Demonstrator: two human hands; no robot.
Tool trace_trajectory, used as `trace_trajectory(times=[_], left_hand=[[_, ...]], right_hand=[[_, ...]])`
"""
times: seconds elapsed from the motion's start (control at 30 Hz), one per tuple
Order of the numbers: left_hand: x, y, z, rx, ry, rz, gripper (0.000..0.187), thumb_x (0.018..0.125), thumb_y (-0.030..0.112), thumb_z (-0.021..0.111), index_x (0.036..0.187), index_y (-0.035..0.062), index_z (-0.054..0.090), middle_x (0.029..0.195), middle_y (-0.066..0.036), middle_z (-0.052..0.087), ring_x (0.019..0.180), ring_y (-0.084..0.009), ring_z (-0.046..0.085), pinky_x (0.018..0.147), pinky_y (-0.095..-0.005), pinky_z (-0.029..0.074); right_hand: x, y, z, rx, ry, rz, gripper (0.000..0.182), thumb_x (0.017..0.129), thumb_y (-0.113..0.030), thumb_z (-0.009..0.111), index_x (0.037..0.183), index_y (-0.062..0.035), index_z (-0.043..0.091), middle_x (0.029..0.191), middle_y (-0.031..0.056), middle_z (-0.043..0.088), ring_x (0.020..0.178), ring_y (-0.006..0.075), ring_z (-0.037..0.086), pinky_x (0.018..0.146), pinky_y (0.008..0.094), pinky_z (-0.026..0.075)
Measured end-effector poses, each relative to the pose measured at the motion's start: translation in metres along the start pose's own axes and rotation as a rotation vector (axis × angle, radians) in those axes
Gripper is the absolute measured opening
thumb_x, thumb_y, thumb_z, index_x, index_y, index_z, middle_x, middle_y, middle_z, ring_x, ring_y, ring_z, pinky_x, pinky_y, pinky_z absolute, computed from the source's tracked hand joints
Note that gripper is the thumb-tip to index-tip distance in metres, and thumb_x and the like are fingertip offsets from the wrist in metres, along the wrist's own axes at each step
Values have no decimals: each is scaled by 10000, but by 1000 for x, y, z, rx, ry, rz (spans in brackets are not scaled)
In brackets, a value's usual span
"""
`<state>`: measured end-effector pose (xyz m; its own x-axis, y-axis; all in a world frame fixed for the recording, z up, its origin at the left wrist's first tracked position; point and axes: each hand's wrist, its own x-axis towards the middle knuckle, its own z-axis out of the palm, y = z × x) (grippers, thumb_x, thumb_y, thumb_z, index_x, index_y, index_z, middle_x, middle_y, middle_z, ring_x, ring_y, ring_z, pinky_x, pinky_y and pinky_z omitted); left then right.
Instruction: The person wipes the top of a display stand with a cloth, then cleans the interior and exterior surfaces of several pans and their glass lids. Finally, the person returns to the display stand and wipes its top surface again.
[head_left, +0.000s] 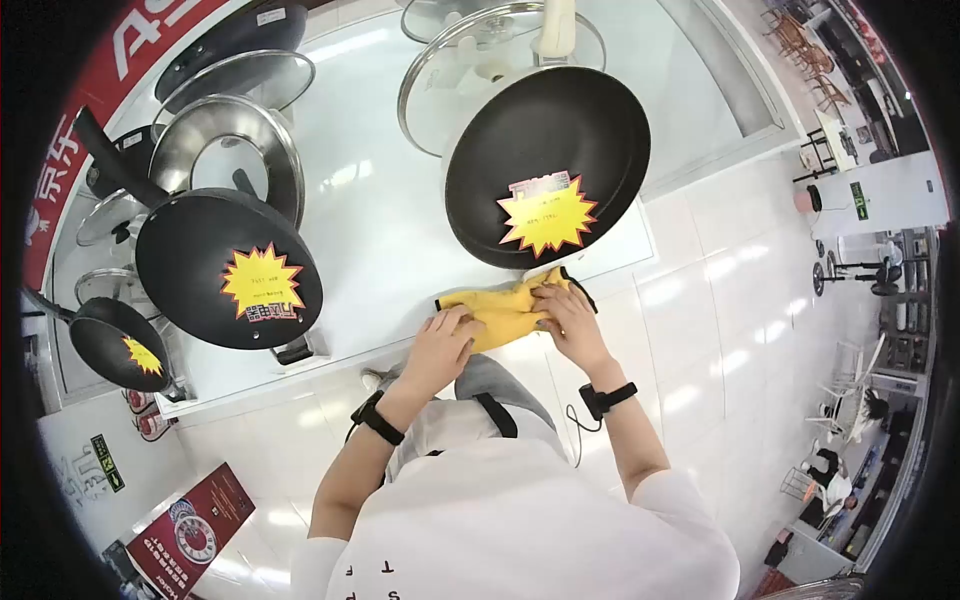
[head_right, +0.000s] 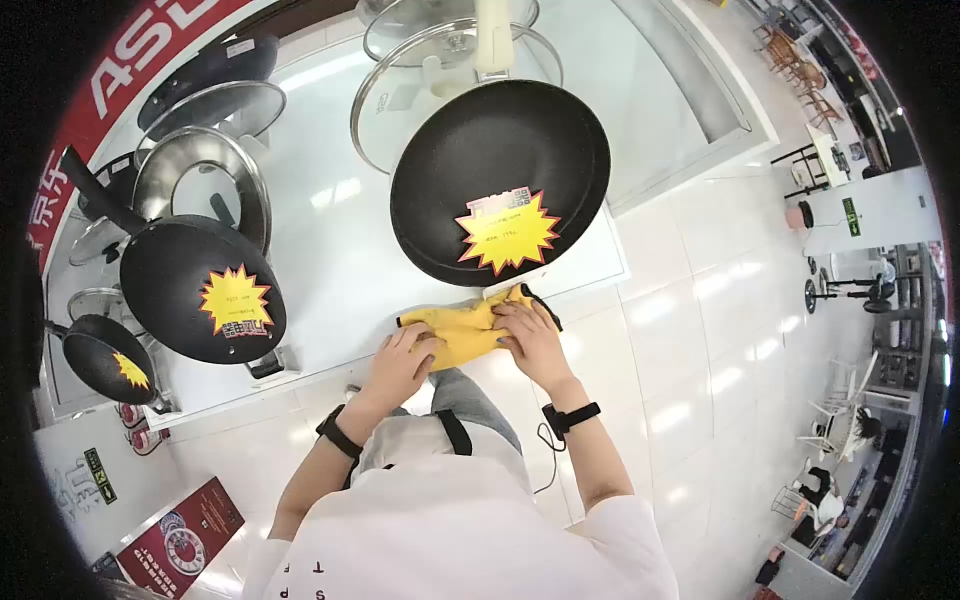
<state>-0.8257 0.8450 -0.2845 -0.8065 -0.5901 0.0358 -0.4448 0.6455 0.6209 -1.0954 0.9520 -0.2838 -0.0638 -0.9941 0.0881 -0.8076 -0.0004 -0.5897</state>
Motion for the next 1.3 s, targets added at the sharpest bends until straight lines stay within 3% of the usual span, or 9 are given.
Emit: trace_trajectory(times=[0.17,0.33,0.5,0.63,0.7,0.83,0.97,1.13,1.3], left_hand=[[17,20,24,125,87,65,503,862,121,695,1350,70,586,1309,-121,571,1242,-295,550,1017,-433,472],[12,-1,33,288,126,45,585,851,178,665,1389,-21,550,1254,-132,570,1204,-282,549,1025,-400,459],[-36,-15,16,453,87,-131,505,890,194,599,1355,-2,584,1234,-121,586,1209,-258,557,1020,-373,464],[-77,-32,2,611,338,-162,472,885,209,608,1314,13,606,1290,-131,593,1281,-261,541,1054,-388,464],[-91,-39,-2,671,231,-169,469,881,207,615,1312,22,608,1296,-121,594,1271,-261,546,1043,-387,469],[-107,-51,-13,471,253,-122,294,862,173,635,1143,87,639,1138,-53,598,1134,-225,580,940,-363,495],[-155,-60,-37,389,229,-193,298,854,169,647,1142,92,641,1144,-51,612,1149,-218,586,944,-348,495],[-282,-91,-88,447,374,-392,311,850,158,641,1154,94,661,1200,-49,639,1170,-245,595,1026,-413,475],[-375,-168,-159,553,608,-670,367,866,99,594,1227,89,659,1302,-62,640,1241,-261,586,1024,-413,477]], right_hand=[[0,20,-11,-30,92,10,358,792,19,726,1120,-89,632,1283,101,661,1297,348,569,1171,521,369],[0,-3,0,-118,-73,-58,299,827,-59,749,1109,-119,669,1320,58,660,1309,332,562,1136,507,386],[21,-44,29,-149,-191,-149,261,840,-102,759,1091,-126,691,1294,54,665,1266,328,556,1082,498,388],[42,-84,54,-152,-295,-263,265,852,-112,740,1105,-136,669,1234,31,667,1239,296,557,1059,484,393],[51,-100,63,-170,-353,-299,256,853,-107,733,1099,-135,666,1222,33,667,1228,296,559,1048,483,398],[70,-132,72,-179,-460,-376,236,817,-42,737,1038,-98,675,1158,82,678,1159,346,589,947,478,469],[88,-165,78,-98,-679,-419,247,819,-16,719,1057,-70,675,1099,120,687,1076,364,625,919,464,509],[94,-284,139,45,-849,-491,251,883,-45,684,1126,-57,624,1123,146,667,1084,384,618,936,461,503],[111,-417,246,-25,-635,-659,267,929,-100,659,1189,-87,598,1194,141,636,1168,372,590,976,499,469]])
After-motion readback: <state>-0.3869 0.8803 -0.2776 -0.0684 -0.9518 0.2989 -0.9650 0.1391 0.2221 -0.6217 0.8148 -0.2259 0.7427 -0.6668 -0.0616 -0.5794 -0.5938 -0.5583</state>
